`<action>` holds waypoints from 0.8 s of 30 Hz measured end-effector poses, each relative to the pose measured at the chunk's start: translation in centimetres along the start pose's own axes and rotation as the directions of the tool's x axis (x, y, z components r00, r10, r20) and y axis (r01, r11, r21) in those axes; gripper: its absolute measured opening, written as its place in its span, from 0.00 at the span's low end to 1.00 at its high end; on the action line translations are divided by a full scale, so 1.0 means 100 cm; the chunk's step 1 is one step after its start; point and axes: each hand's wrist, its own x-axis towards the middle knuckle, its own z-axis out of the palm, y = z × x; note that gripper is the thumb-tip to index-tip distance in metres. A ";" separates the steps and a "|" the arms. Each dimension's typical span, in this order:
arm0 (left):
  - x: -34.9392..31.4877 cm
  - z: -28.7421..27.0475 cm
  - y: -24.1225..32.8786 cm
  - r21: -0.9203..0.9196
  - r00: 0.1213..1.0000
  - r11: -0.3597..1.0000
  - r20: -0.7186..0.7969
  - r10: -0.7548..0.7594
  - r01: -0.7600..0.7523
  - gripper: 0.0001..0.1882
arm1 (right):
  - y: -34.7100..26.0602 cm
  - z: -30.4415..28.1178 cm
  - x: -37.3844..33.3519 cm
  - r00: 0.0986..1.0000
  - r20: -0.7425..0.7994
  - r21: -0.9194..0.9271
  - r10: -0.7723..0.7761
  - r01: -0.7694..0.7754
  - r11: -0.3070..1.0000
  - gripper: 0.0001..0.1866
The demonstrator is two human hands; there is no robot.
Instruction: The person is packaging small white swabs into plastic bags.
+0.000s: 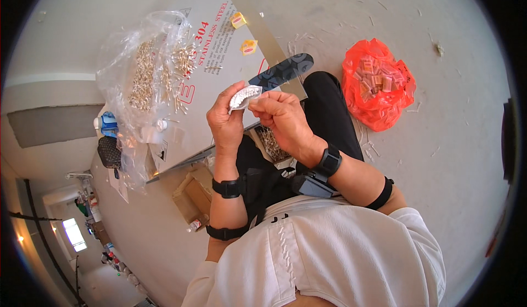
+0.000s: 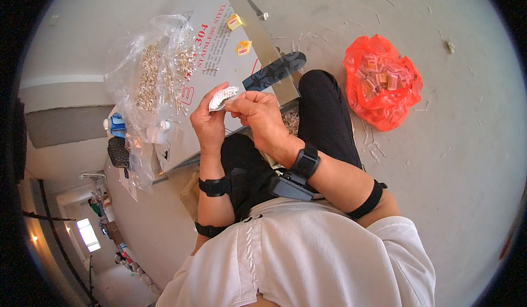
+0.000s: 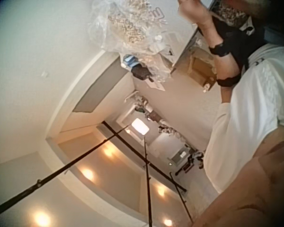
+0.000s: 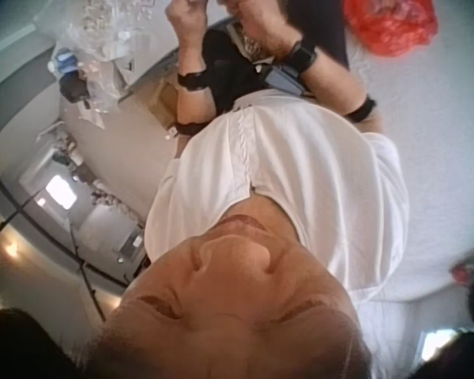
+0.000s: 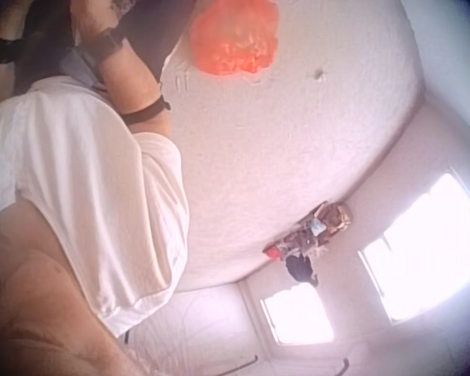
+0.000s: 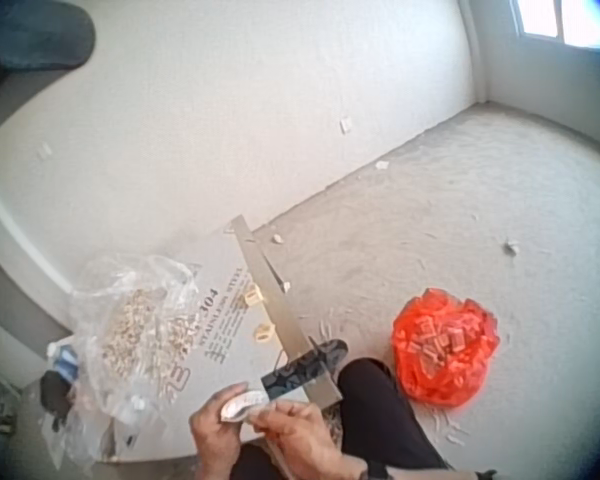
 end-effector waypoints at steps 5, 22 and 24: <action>0.001 -0.006 0.006 -0.017 1.000 1.000 0.024 -0.014 0.014 0.18 | 0.005 -0.011 0.001 0.997 0.062 -0.029 -0.052 0.054 0.998 0.05; -0.002 -0.015 0.044 -0.025 0.983 0.995 0.159 0.095 -0.092 0.19 | 0.000 -0.027 0.012 0.918 0.347 -0.425 -0.192 0.336 0.841 0.23; -0.003 -0.014 0.045 -0.029 0.979 0.993 0.167 0.118 -0.115 0.20 | 0.003 -0.023 0.010 0.912 0.338 -0.412 -0.231 0.364 0.836 0.22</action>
